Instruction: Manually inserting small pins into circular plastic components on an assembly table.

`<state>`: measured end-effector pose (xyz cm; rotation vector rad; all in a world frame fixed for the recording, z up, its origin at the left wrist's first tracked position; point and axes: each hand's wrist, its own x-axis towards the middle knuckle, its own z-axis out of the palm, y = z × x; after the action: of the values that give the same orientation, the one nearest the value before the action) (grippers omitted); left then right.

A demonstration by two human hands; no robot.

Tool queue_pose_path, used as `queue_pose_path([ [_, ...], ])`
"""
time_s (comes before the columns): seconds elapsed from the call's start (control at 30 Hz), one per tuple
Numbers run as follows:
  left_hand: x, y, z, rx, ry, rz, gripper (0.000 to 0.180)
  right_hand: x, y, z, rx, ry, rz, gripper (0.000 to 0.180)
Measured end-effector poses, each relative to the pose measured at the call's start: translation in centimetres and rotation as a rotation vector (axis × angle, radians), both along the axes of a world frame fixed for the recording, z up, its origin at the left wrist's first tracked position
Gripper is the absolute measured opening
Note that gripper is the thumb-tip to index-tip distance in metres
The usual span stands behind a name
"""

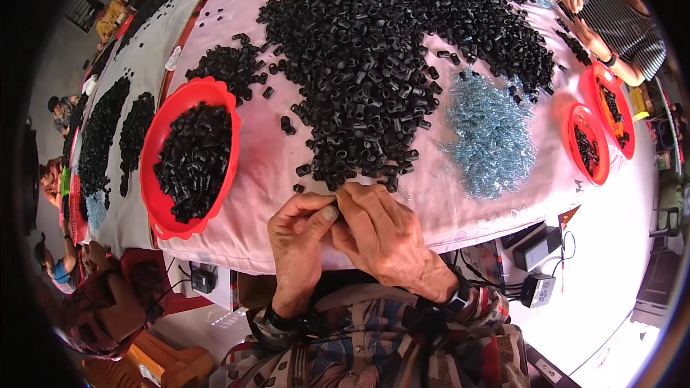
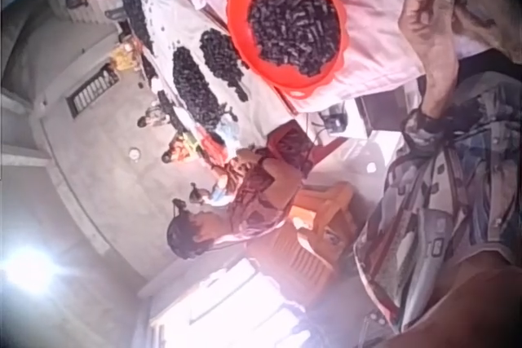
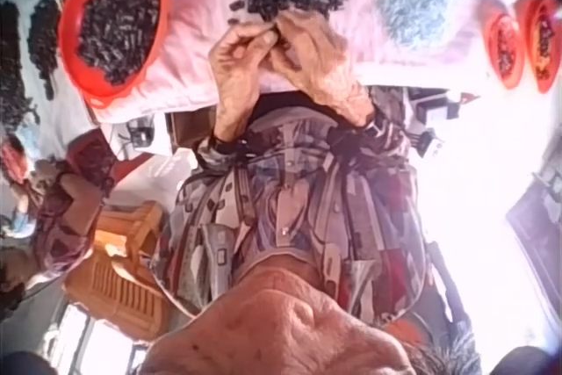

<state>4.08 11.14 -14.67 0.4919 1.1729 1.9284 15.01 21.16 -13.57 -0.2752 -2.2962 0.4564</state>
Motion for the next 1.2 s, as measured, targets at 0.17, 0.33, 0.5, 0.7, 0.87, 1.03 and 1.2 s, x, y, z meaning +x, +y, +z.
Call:
queue_pose_path([
  [0.17, 0.1, 0.1, -0.8, 0.002, 0.024, 0.002, 0.013, -0.2, -0.2, -0.3, 0.105, 0.015, -0.003, 0.037],
  [0.33, 0.0, -0.1, -0.2, 0.042, -0.005, -0.009, 0.012, -0.2, -0.2, -0.1, -0.068, 0.062, 0.024, 0.039],
  [0.5, -0.1, -1.4, 2.0, -0.097, 0.127, -0.032, 0.015, 0.0, -0.2, 1.0, -0.140, 0.145, 0.052, 0.044],
  [0.7, -4.8, -4.3, 2.9, -0.233, 0.876, 0.641, 0.016, 2.9, 1.3, 1.7, -0.395, 0.022, -0.087, 0.021],
  [0.87, -10.3, -5.3, 4.9, -0.560, 1.064, 0.970, 0.016, 3.3, 1.4, 0.0, -0.652, 0.080, -0.157, 0.013],
  [1.03, -7.8, -4.5, 4.7, -0.326, 1.168, 0.711, 0.016, 2.9, 1.1, 0.3, -0.680, 0.069, -0.152, 0.012],
  [1.2, -2.1, -1.1, 1.3, -0.320, 0.955, 0.095, 0.020, 3.9, 2.4, 0.7, -0.669, 0.140, -0.305, 0.012],
])
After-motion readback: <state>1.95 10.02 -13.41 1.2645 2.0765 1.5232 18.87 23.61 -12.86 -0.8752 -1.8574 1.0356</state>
